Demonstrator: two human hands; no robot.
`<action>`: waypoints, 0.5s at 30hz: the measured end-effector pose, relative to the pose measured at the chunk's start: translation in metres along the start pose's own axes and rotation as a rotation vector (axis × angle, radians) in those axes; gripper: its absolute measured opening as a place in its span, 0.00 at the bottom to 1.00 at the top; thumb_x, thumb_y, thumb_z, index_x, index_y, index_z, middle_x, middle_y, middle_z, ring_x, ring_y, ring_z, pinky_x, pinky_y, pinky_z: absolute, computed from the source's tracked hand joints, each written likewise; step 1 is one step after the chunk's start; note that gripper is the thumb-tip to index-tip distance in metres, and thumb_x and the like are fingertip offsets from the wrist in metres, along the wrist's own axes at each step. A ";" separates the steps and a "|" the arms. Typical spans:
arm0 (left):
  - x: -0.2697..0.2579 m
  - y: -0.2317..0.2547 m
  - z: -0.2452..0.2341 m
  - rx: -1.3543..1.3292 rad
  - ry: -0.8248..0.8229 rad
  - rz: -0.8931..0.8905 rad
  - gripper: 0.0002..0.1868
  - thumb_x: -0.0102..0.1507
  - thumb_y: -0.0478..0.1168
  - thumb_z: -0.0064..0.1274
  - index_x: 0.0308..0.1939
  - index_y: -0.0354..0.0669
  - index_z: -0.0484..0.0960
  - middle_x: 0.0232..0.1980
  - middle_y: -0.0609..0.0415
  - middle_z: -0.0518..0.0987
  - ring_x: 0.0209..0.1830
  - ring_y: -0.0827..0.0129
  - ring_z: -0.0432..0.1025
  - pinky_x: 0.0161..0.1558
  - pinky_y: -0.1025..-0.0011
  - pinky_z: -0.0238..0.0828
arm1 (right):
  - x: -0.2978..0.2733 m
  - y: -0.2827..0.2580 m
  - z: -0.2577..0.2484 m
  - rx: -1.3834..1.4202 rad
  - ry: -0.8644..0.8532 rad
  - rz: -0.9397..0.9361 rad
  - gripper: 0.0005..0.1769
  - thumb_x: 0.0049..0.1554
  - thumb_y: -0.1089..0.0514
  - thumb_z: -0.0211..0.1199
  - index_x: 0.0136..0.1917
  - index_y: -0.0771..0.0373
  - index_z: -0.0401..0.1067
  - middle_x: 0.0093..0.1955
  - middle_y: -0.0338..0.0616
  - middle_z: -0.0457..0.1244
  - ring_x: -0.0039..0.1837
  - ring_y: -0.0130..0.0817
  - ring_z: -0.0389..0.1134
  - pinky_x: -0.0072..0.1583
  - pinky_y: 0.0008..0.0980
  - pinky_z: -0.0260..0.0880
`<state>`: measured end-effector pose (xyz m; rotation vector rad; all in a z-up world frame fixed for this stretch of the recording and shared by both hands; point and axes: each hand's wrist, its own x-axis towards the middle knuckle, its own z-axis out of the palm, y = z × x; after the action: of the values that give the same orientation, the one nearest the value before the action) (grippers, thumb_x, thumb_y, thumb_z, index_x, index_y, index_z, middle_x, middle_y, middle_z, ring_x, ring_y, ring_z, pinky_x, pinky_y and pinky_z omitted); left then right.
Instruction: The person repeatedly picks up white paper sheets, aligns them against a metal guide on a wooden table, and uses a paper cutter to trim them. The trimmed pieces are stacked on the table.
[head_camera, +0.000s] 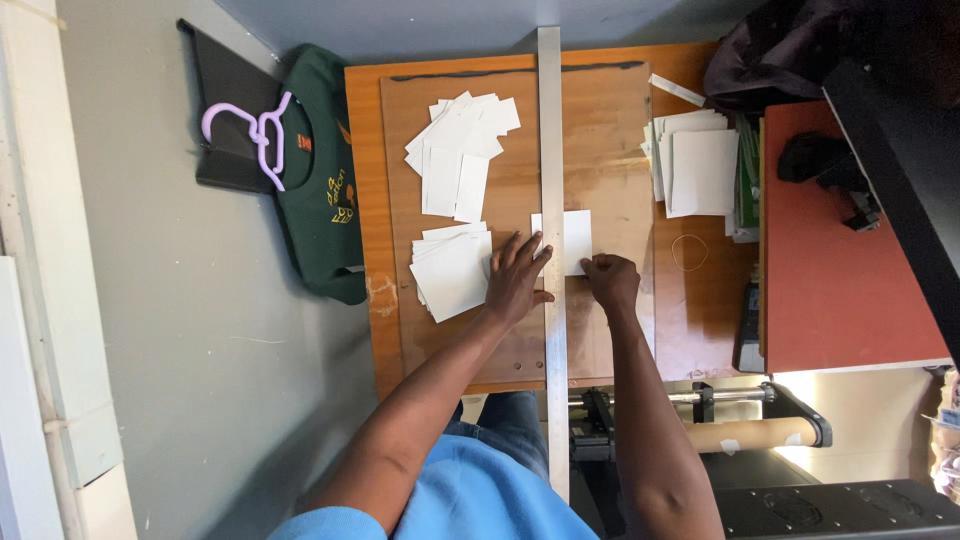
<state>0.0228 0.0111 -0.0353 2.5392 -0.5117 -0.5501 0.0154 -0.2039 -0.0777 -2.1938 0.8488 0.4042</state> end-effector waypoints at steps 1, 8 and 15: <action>-0.001 0.002 -0.001 -0.001 -0.003 -0.001 0.47 0.54 0.57 0.66 0.74 0.55 0.64 0.81 0.54 0.53 0.81 0.47 0.43 0.70 0.37 0.45 | -0.004 -0.003 -0.002 -0.001 -0.002 0.003 0.11 0.51 0.48 0.71 0.43 0.55 0.81 0.39 0.45 0.71 0.48 0.53 0.73 0.51 0.45 0.70; -0.002 0.004 -0.008 -0.052 -0.031 -0.033 0.45 0.55 0.54 0.66 0.74 0.55 0.63 0.81 0.55 0.53 0.82 0.48 0.41 0.70 0.35 0.44 | -0.012 -0.017 -0.010 -0.003 -0.013 0.022 0.10 0.49 0.46 0.71 0.40 0.51 0.80 0.36 0.40 0.70 0.45 0.46 0.73 0.50 0.41 0.71; -0.001 0.007 -0.012 -0.078 -0.048 -0.056 0.45 0.55 0.53 0.67 0.73 0.55 0.64 0.81 0.56 0.54 0.82 0.49 0.41 0.69 0.35 0.46 | -0.018 -0.025 -0.016 0.006 -0.046 0.011 0.10 0.49 0.45 0.70 0.39 0.51 0.80 0.33 0.39 0.70 0.43 0.42 0.73 0.50 0.37 0.71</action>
<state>0.0261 0.0102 -0.0219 2.4779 -0.4285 -0.6408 0.0196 -0.1946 -0.0446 -2.1668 0.8358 0.4553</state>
